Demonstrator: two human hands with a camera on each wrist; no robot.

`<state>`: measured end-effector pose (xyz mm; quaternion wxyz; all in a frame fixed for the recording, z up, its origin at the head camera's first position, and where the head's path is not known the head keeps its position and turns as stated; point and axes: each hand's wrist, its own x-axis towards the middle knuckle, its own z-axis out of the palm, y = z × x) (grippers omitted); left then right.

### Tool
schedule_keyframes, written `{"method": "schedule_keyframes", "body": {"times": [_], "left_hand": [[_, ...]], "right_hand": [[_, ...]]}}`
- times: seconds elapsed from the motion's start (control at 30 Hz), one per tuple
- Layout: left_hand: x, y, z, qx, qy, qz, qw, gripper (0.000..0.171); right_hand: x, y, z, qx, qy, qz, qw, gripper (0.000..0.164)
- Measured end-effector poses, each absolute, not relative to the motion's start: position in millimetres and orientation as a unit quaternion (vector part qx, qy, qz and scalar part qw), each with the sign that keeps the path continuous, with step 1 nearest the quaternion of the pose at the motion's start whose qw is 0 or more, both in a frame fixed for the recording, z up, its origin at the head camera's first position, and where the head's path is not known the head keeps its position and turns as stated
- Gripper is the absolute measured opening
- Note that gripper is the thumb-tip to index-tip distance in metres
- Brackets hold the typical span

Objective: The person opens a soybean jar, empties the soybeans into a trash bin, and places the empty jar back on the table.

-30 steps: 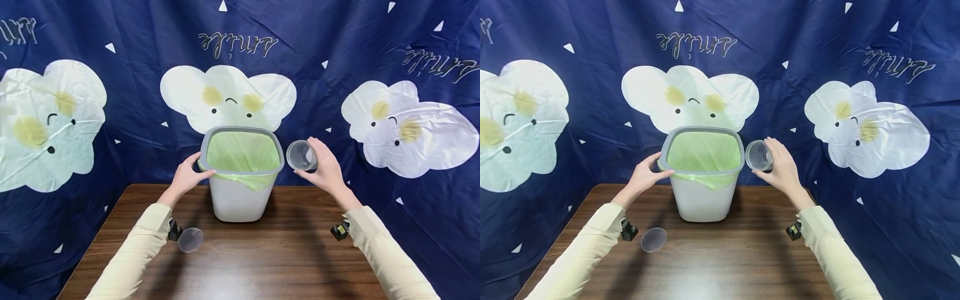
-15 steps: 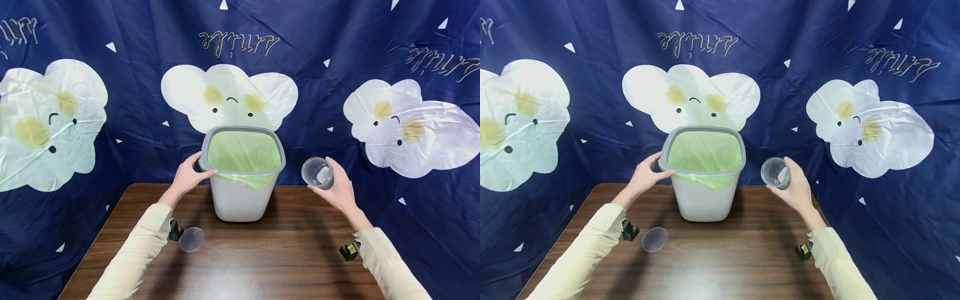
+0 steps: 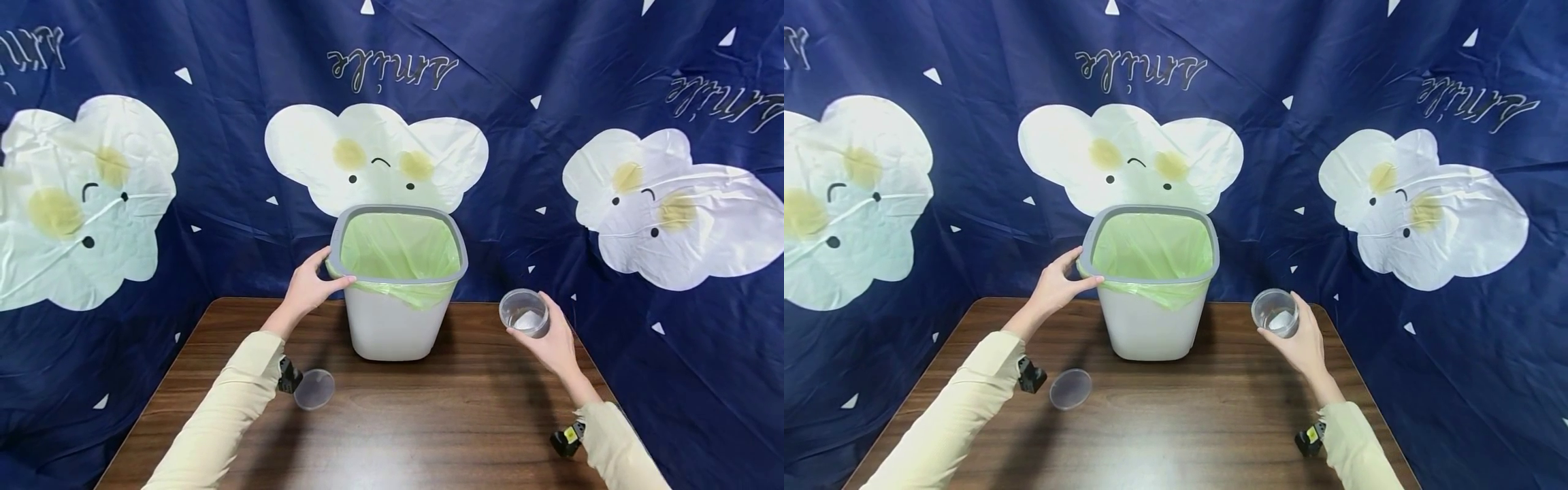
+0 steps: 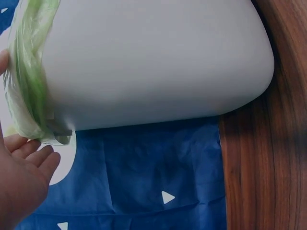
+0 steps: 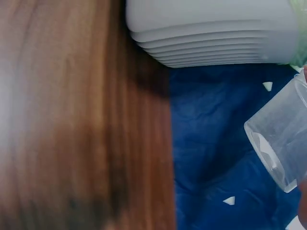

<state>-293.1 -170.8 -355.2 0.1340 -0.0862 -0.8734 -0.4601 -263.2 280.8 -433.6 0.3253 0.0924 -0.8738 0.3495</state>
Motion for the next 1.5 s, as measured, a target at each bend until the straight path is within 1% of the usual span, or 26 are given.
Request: {"method": "schedule_keyframes", "body": {"times": [0.43,0.83,1.07,1.3,1.5], "left_hand": [[-291.5,-171.8,-353.8,-0.084,-0.874,-0.462,0.128,0.086],[-291.1,-171.3,-353.4,-0.083,-0.875,-0.459,0.125,0.087],[-290.2,-171.5,-353.2,-0.082,-0.874,-0.462,0.127,0.084],[-291.1,-172.7,-353.7,-0.080,-0.876,-0.458,0.125,0.087],[-291.1,-170.7,-353.4,-0.082,-0.878,-0.453,0.132,0.083]], "right_hand": [[-253.0,277.1,-494.3,0.015,-0.860,0.428,0.277,0.083],[-232.8,259.8,-551.9,-0.047,-0.836,0.492,0.239,0.075],[-226.2,245.1,-569.7,-0.059,-0.820,0.525,0.223,0.074],[-224.9,235.3,-578.3,-0.067,-0.801,0.550,0.227,0.074],[-222.4,232.6,-583.9,-0.066,-0.794,0.560,0.228,0.074]]}}
